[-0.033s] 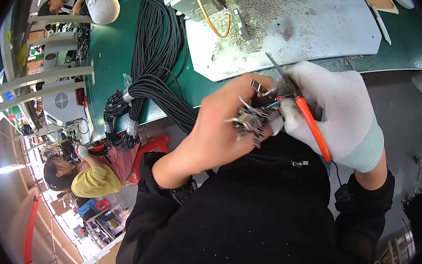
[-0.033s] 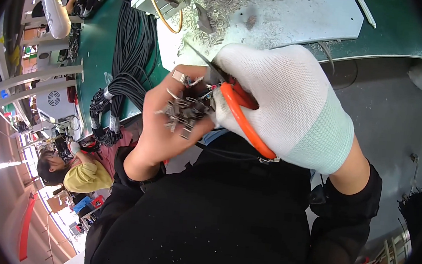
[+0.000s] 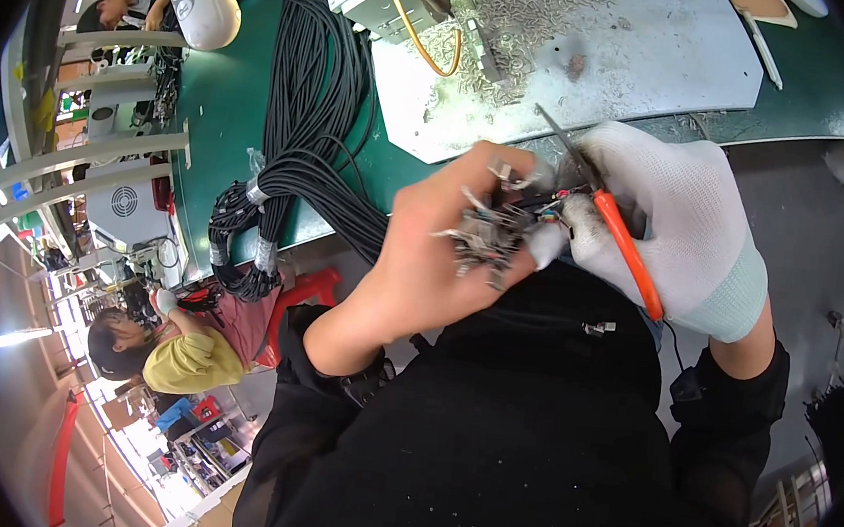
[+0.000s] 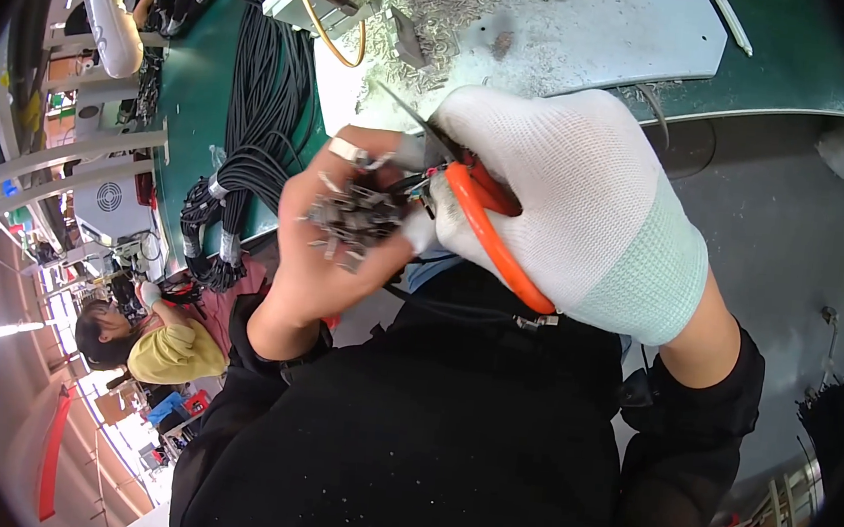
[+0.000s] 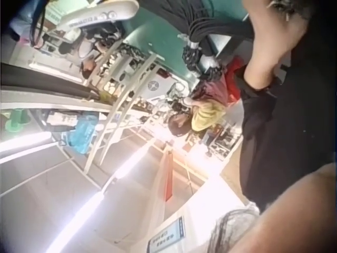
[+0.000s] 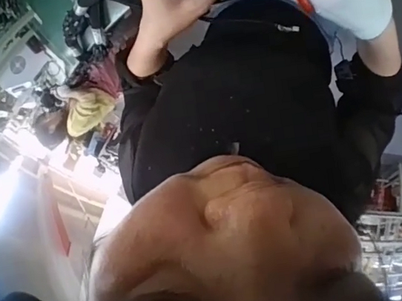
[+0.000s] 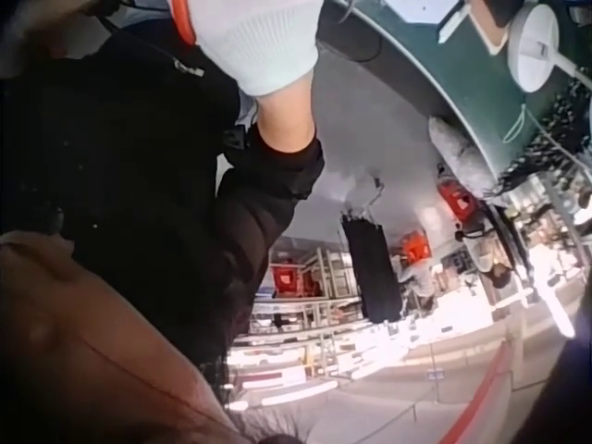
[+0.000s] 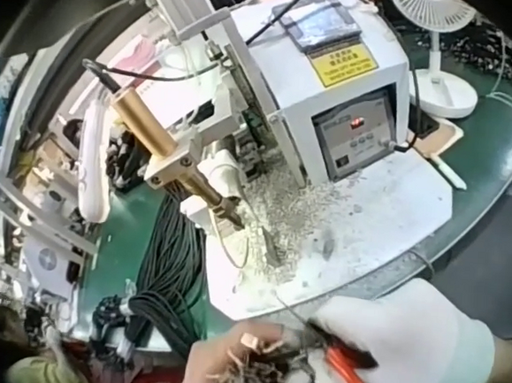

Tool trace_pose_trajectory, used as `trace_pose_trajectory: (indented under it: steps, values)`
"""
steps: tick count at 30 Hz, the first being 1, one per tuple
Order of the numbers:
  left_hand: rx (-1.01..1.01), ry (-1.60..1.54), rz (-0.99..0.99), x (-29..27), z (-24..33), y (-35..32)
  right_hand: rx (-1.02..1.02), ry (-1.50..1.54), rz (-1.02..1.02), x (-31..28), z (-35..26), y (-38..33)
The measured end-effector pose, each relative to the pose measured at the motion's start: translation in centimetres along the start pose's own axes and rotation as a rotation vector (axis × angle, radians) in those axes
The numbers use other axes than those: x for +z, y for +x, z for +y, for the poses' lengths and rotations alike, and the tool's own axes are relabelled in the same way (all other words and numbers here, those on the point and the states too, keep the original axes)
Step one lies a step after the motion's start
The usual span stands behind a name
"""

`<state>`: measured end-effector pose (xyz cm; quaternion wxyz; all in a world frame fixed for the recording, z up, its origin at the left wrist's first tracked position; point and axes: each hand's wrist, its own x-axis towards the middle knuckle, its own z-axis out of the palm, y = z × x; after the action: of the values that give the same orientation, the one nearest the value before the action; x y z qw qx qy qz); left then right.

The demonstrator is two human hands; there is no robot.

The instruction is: The person holds a bundle of cables, uses shears to trim the ends of individual wires, and then inserts each wire into a machine for processing.

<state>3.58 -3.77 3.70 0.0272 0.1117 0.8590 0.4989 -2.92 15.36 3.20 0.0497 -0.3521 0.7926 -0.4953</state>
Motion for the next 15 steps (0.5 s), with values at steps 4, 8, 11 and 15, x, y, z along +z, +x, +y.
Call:
trace_pose_trajectory:
  steps: [4,8,11,15]
  values:
    - [-0.221,-0.518,0.062,-0.2,-0.6,-1.0,0.006,-0.027,-0.01,-0.1,-0.3,-0.4]
    - [-0.225,-0.314,0.053,-0.7,-0.8,-0.8,-0.101,-0.184,-0.023,0.3,-0.2,-0.2]
    - [-0.237,-0.415,0.236,-0.2,-0.4,-0.4,-0.122,-0.276,0.121,1.5,-0.6,0.0]
    - [-0.267,-0.533,0.404,-0.1,-0.1,0.1,-0.186,-0.445,0.344,2.1,-1.0,0.0]
